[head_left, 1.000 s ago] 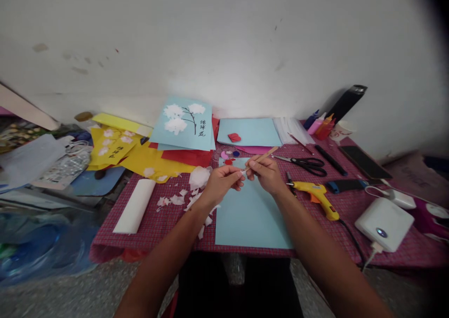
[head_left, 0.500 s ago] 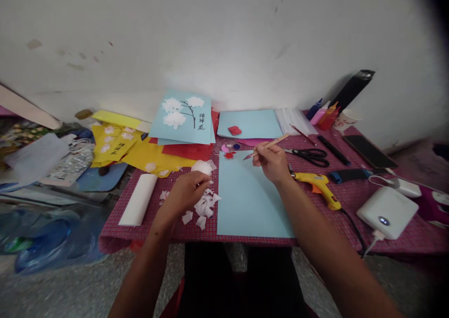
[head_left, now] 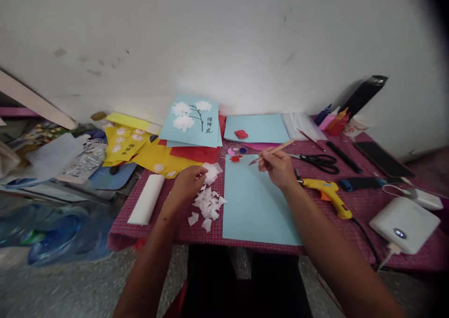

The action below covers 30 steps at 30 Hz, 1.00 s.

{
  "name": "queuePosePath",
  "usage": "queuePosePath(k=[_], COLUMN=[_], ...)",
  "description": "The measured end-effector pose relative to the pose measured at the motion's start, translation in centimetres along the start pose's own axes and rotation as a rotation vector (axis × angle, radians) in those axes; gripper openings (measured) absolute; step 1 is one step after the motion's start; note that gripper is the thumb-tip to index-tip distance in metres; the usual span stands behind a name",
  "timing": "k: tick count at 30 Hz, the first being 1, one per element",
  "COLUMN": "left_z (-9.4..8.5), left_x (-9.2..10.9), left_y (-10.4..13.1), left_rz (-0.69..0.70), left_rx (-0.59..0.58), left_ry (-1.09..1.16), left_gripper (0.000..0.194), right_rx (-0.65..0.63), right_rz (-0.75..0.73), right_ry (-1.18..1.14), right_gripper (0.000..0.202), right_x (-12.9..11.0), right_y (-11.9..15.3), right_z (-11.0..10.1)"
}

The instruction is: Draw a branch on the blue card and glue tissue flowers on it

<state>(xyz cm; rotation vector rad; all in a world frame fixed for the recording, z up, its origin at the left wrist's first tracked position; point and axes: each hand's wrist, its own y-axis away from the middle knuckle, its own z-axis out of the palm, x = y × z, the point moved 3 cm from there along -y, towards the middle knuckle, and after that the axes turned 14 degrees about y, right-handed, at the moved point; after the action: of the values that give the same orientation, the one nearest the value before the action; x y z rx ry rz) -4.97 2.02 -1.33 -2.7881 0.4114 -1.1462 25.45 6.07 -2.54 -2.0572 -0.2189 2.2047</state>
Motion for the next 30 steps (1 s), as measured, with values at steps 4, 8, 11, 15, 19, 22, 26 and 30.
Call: queuePosePath(k=[4,8,11,15,19,22,26,30], left_z=[1.0,1.5,1.6,1.3,1.2,1.2,1.2,1.4], left_x=[0.2,0.6,0.7,0.7,0.5,0.2,0.2,1.4], left_y=[-1.2,-1.8,-2.0,-1.9,-1.8,-1.8,-1.9,-2.2], left_rz=[0.088,0.117,0.091,0.062,0.045,0.032,0.066,0.169], left_rx=[-0.096,-0.175,-0.197,-0.156,-0.117,-0.084,-0.068,-0.091], left_ry=[-0.168,-0.277,-0.303,-0.286,-0.23,-0.207,-0.194,-0.118], left_gripper=[0.032,0.024,0.018,0.022,0.023,0.022,0.023,0.029], right_rx=[-0.006,-0.012,-0.009,-0.012,-0.013,-0.008,0.032,0.117], right_rz=[0.001,0.002,0.003,0.005,0.003,0.002,-0.006,-0.038], right_ry=[0.005,0.005,0.006,0.01,0.014,0.026,0.042,0.058], right_gripper=[0.023,0.022,0.021,0.021,0.021,0.022,0.023,0.024], right_x=[0.0,0.0,0.0,0.1,0.1,0.0,-0.2,-0.6], right_y=[0.1,0.1,0.1,0.1,0.1,0.1,0.0,-0.3], right_z=[0.1,0.2,0.1,0.1,0.1,0.1,-0.1,-0.2])
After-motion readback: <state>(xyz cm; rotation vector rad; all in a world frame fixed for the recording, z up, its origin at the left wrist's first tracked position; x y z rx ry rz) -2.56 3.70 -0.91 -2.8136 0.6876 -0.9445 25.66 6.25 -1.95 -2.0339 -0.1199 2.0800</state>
